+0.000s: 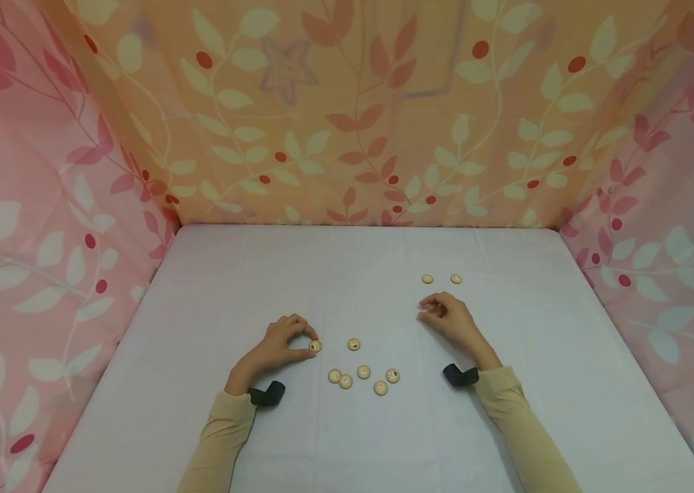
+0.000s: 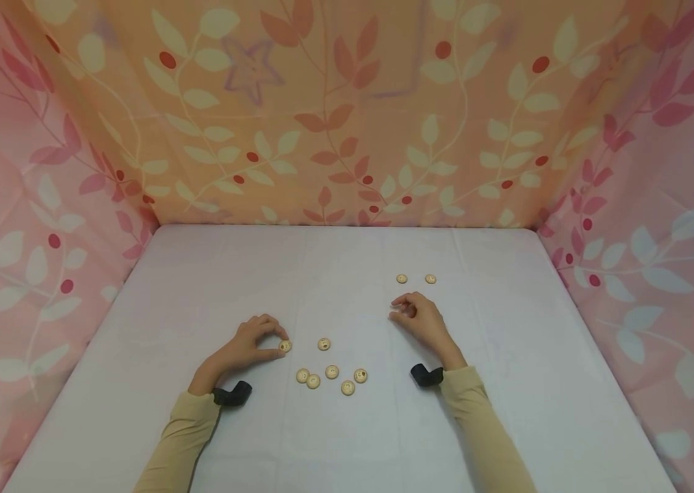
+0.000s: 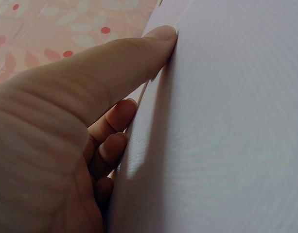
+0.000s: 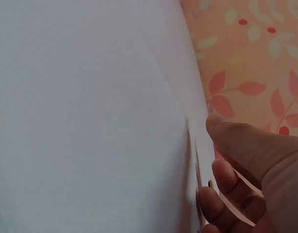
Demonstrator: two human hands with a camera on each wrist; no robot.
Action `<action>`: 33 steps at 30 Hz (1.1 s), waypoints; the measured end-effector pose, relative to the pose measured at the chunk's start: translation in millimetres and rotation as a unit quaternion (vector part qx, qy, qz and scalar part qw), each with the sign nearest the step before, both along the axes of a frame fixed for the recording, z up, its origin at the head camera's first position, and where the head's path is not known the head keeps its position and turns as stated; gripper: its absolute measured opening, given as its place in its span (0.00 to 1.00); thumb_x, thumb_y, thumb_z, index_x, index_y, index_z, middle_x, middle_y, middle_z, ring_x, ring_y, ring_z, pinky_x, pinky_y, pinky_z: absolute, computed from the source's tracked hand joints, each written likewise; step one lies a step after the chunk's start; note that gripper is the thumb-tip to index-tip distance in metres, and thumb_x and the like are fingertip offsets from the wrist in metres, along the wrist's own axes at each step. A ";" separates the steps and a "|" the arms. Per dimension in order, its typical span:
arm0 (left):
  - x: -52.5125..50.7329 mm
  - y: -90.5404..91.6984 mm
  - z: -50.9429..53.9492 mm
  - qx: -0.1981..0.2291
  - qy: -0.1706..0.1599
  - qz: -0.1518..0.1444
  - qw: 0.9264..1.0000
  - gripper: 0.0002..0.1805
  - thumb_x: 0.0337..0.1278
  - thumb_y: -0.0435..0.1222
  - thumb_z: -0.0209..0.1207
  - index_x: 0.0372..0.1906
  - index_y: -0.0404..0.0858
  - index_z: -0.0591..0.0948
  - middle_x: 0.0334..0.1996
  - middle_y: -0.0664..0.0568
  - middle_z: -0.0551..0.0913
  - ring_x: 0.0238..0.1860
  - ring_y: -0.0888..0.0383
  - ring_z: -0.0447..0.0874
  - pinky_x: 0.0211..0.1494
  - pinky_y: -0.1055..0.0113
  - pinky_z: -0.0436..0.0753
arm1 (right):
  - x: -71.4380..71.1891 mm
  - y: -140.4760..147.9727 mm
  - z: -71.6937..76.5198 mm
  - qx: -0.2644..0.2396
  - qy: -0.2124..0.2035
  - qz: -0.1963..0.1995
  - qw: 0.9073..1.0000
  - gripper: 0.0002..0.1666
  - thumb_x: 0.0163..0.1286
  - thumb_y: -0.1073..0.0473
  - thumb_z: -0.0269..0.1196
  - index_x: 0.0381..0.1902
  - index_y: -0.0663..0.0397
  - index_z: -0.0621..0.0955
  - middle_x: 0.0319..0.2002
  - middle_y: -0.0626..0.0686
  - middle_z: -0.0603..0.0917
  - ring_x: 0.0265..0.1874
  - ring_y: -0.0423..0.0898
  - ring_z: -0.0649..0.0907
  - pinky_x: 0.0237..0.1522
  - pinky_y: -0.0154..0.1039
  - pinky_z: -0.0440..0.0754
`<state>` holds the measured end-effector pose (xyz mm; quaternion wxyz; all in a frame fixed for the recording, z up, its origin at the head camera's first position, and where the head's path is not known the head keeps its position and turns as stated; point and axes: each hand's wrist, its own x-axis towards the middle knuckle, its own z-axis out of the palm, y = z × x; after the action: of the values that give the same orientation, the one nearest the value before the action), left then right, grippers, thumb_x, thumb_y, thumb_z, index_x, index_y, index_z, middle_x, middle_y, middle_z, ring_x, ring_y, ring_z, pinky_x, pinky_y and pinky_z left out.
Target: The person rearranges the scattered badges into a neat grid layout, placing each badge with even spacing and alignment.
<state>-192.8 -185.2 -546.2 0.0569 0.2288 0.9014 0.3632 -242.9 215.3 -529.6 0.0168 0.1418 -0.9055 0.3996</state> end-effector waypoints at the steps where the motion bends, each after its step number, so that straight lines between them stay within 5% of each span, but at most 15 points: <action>1: 0.0 0.0 -0.1 0.000 0.001 0.000 1.000 0.13 0.45 0.47 0.68 0.38 0.55 0.80 0.43 0.62 0.74 0.49 0.58 0.67 0.52 0.53 0.57 | 1.6 -1.7 0.3 -0.002 0.000 0.005 1.000 0.15 0.55 0.54 0.70 0.40 0.52 0.82 0.32 0.50 0.79 0.26 0.40 0.76 0.30 0.33 0.72; 23: -0.3 0.1 -1.4 0.001 0.006 0.002 1.000 0.13 0.44 0.47 0.69 0.37 0.55 0.80 0.42 0.63 0.74 0.47 0.59 0.67 0.52 0.54 0.58 | 28.5 -28.5 0.7 -0.044 -0.022 0.162 0.986 0.14 0.55 0.58 0.70 0.40 0.48 0.82 0.31 0.44 0.79 0.29 0.39 0.76 0.34 0.32 0.73; 33: 0.5 0.3 -1.1 0.006 0.004 0.003 1.000 0.13 0.44 0.46 0.69 0.37 0.55 0.80 0.43 0.63 0.74 0.47 0.59 0.67 0.53 0.53 0.58 | 34.8 -31.6 0.5 -0.035 -0.046 0.251 0.966 0.14 0.56 0.54 0.69 0.41 0.45 0.81 0.35 0.43 0.81 0.34 0.38 0.77 0.39 0.32 0.74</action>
<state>-192.3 -184.9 -547.3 0.0511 0.2274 0.9002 0.3677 -208.1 183.7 -529.1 -0.1204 0.3452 -0.8262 0.4286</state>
